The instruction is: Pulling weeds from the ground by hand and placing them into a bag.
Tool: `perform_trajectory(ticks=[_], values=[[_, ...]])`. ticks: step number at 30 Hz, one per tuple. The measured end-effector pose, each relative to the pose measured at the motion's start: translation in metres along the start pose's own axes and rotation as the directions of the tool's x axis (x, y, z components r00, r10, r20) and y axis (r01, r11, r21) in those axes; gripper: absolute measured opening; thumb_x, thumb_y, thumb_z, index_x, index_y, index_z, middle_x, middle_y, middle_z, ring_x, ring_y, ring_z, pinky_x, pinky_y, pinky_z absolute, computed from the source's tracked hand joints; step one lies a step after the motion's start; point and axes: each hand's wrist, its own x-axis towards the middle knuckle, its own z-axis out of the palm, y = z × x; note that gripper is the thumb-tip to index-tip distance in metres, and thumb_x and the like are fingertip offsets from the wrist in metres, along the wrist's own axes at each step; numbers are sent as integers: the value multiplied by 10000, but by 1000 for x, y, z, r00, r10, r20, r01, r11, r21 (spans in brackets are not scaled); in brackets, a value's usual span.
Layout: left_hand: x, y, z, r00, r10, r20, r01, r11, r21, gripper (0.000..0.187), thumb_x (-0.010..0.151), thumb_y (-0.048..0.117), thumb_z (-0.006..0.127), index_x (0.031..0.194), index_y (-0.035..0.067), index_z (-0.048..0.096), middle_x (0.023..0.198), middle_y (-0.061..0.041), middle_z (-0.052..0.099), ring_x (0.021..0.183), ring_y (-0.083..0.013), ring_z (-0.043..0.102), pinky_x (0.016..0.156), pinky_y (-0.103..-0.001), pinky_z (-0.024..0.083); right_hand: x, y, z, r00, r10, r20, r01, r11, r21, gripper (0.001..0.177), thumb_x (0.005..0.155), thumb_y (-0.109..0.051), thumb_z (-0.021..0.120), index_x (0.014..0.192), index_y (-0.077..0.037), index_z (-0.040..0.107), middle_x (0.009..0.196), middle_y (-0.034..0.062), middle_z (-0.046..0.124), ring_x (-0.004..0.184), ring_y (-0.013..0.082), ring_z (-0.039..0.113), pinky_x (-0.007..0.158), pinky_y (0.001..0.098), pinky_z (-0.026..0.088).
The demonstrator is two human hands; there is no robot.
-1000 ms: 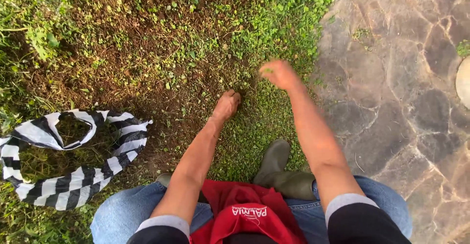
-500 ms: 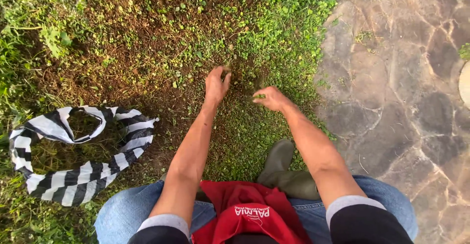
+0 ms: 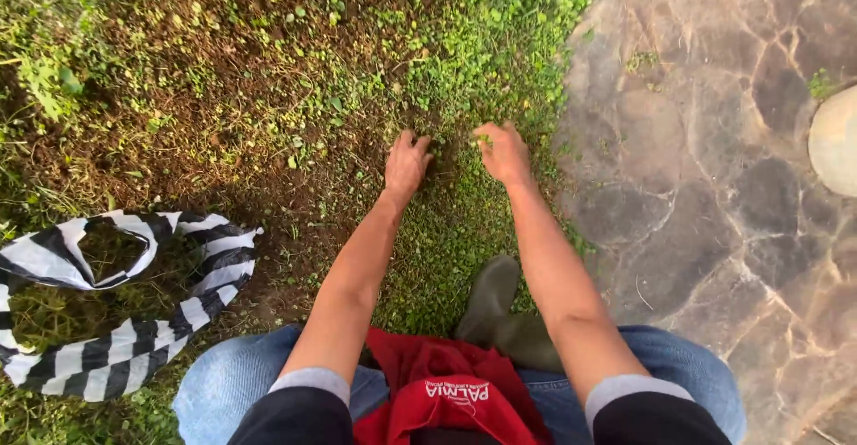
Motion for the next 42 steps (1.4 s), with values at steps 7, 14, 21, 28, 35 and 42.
perform_trajectory(ticks=[7,14,21,28,35,42], values=[[13,-9,1,971,-213,111,228,962,-147,138,1028,57,596,1096,8,705,1015,-201,673,737,-259,664,576,-338,638,-2,-1,53,982,-168,83,177,978,-115,221,880,-200,772,1088,-151,715,1156,133,611,818,216,646,706,392,611],[13,5,-90,892,-452,-36,347,731,-587,112,962,67,618,950,48,727,884,-95,714,637,-168,622,497,-289,542,3,-31,68,986,-168,-10,169,985,26,281,967,-283,722,1194,-130,660,1089,119,657,825,248,684,715,433,611],[39,3,-179,879,-444,-176,90,516,-852,109,1013,159,666,969,76,722,927,-44,720,709,-78,545,652,-273,482,15,-27,118,951,-298,-79,299,954,0,359,905,-315,743,1219,-146,703,1143,150,684,806,246,696,770,442,647],[18,-22,-128,858,-512,42,334,495,-802,109,1021,185,655,987,96,707,860,-80,665,669,-159,523,628,-294,504,22,-55,32,986,-34,162,-20,947,320,208,998,-256,656,1169,-184,751,1104,111,752,830,167,715,815,378,644],[0,-17,-73,946,-320,49,304,824,-479,143,921,88,657,1062,67,666,1023,-120,709,806,-233,706,661,-360,633,32,-67,-2,990,-64,124,65,998,0,349,933,-269,732,1264,-174,674,1147,142,706,912,262,699,867,446,571],[2,1,-27,997,-69,33,68,998,8,319,792,191,778,1066,36,727,925,-184,701,820,-357,681,696,-457,620,46,-19,80,984,-165,-62,164,986,-19,209,956,-165,712,1158,-187,758,1130,99,734,922,244,726,806,398,647]])
